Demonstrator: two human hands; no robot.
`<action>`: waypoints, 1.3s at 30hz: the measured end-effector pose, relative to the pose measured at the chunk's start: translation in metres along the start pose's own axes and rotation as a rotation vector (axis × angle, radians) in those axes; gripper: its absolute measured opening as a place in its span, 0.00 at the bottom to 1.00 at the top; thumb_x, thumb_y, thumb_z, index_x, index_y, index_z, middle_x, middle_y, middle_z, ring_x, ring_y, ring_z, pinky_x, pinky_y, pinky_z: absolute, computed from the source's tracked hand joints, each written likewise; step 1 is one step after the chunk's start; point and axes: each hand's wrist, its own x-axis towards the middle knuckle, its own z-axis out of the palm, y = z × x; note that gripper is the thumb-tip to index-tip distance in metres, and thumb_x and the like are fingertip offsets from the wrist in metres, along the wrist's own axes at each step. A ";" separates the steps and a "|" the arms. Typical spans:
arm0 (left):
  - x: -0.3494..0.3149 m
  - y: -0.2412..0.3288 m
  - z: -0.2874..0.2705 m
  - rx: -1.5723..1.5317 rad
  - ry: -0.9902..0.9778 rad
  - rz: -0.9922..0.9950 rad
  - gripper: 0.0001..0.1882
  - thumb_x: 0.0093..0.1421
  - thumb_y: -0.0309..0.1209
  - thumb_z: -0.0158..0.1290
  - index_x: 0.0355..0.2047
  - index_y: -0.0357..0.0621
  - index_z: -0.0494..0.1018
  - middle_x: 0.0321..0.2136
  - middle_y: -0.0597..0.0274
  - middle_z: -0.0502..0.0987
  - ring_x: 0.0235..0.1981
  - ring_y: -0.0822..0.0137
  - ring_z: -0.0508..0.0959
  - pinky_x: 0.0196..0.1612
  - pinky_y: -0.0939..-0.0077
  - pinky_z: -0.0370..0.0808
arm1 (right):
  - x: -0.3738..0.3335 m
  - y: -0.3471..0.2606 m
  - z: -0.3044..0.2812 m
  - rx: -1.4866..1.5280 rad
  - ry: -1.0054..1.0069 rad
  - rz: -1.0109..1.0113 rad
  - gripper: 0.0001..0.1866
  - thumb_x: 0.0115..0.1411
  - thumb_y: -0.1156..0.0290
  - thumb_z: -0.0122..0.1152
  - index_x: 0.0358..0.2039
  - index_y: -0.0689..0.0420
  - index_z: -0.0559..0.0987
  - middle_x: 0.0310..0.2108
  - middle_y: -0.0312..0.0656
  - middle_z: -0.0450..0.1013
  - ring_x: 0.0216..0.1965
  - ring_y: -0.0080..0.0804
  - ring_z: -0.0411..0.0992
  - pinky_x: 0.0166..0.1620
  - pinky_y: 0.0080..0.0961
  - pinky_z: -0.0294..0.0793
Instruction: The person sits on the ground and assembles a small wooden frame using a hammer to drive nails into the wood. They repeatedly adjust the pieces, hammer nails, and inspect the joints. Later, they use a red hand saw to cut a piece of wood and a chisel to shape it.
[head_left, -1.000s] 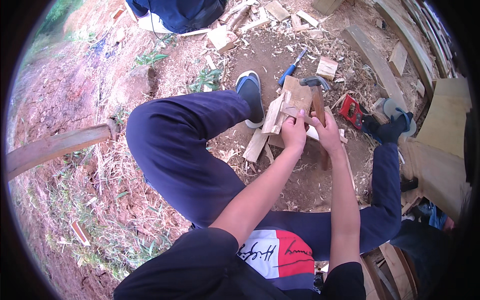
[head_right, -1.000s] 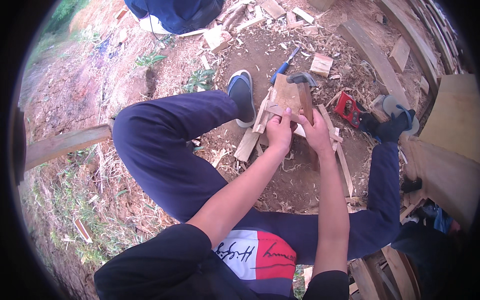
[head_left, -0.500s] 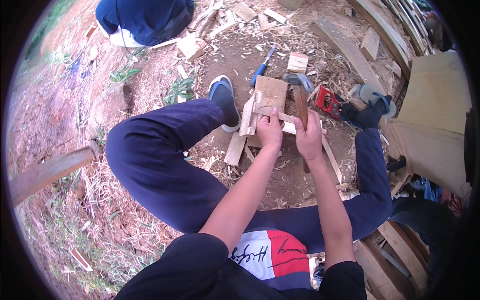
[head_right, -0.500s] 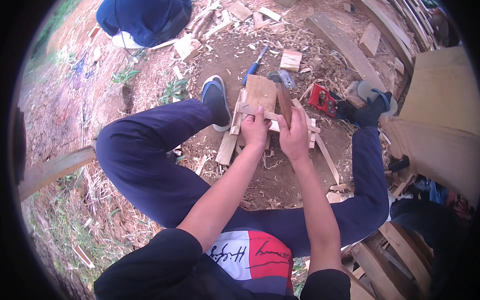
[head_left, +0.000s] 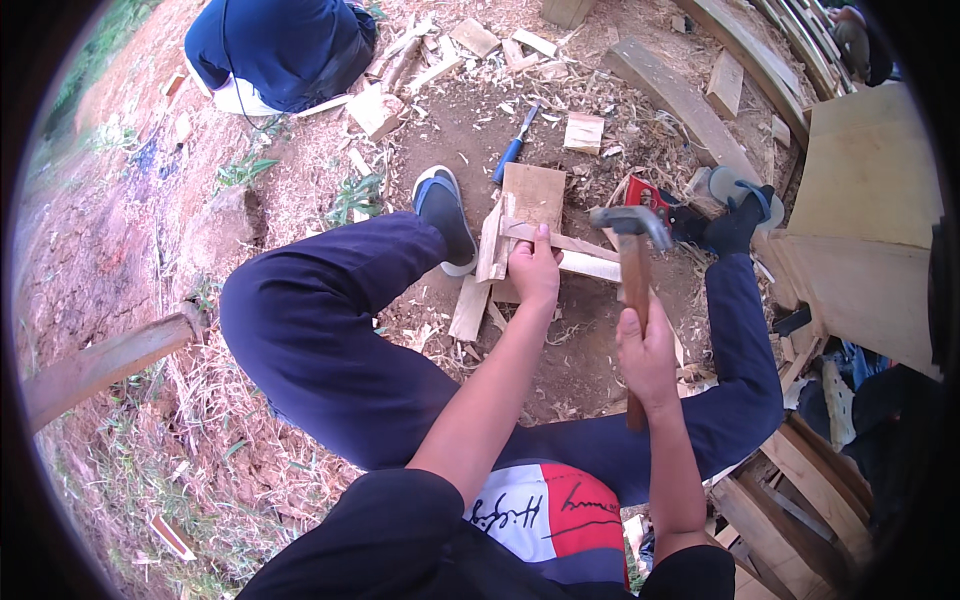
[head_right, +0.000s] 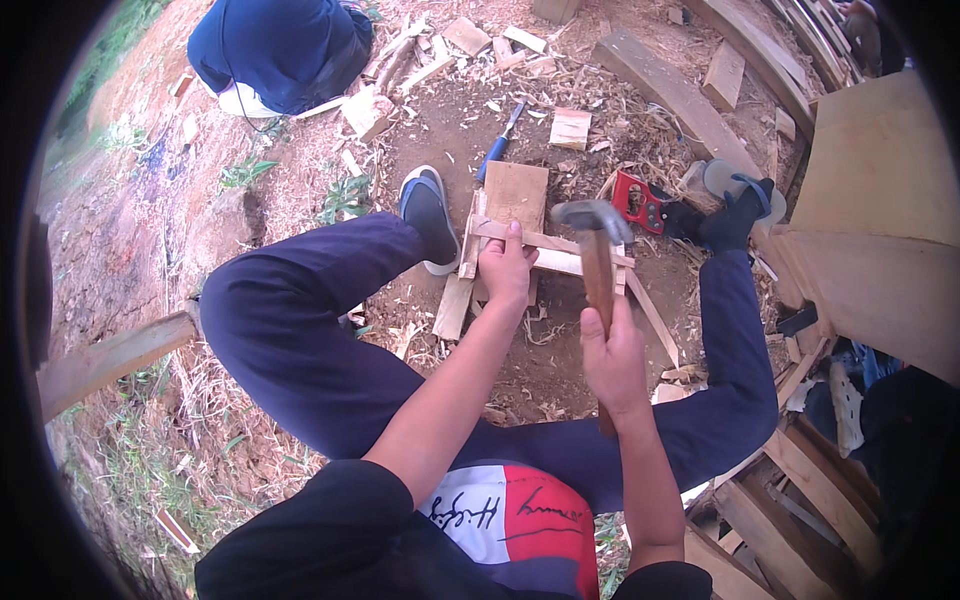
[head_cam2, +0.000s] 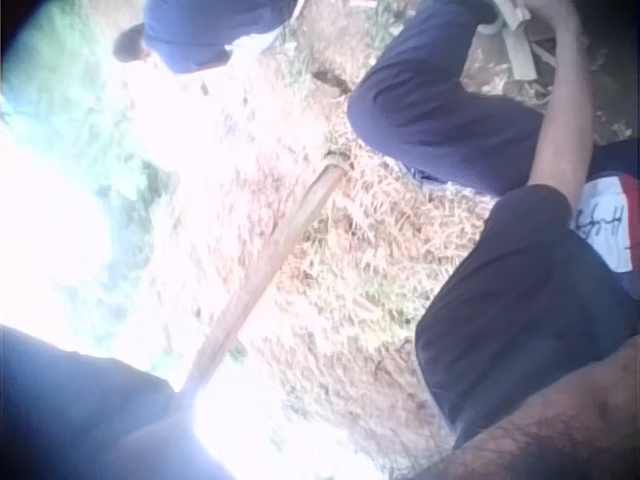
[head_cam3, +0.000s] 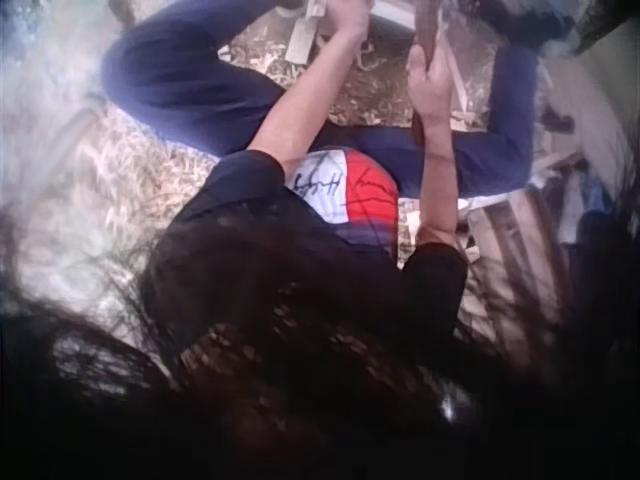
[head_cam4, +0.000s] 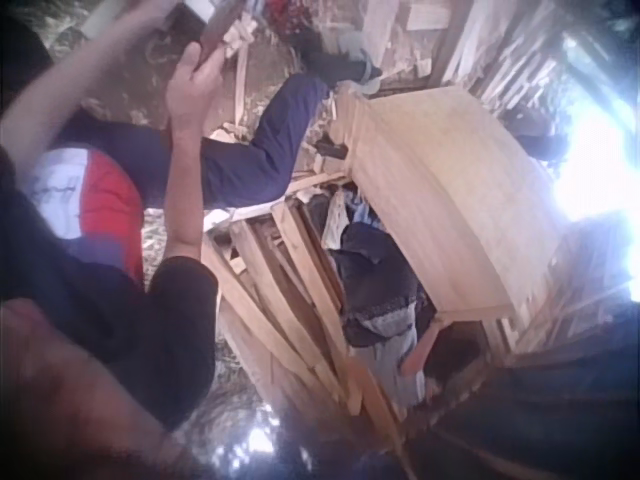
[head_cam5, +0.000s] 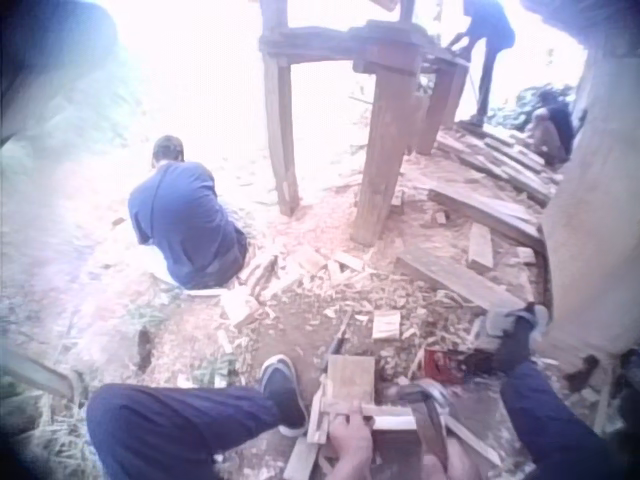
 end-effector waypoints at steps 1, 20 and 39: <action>0.000 0.000 0.000 -0.017 -0.012 0.002 0.16 0.64 0.40 0.51 0.32 0.38 0.72 0.28 0.62 0.76 0.28 0.74 0.77 0.29 0.81 0.78 | -0.001 0.001 0.009 -0.053 -0.041 -0.015 0.17 0.67 0.58 0.48 0.44 0.62 0.69 0.21 0.36 0.68 0.21 0.24 0.69 0.25 0.25 0.68; -0.003 0.005 0.004 0.073 0.067 0.018 0.17 0.64 0.40 0.51 0.26 0.37 0.72 0.22 0.62 0.76 0.19 0.76 0.74 0.21 0.82 0.72 | 0.018 -0.013 0.024 -0.074 -0.077 -0.060 0.15 0.66 0.63 0.49 0.42 0.63 0.70 0.22 0.54 0.71 0.26 0.56 0.73 0.29 0.38 0.68; 0.000 0.003 0.008 -0.012 0.047 0.036 0.20 0.64 0.42 0.51 0.25 0.36 0.74 0.20 0.62 0.76 0.19 0.77 0.74 0.23 0.83 0.74 | 0.009 -0.020 0.039 -0.025 0.031 -0.021 0.16 0.66 0.60 0.48 0.39 0.63 0.69 0.23 0.56 0.73 0.30 0.60 0.74 0.31 0.42 0.70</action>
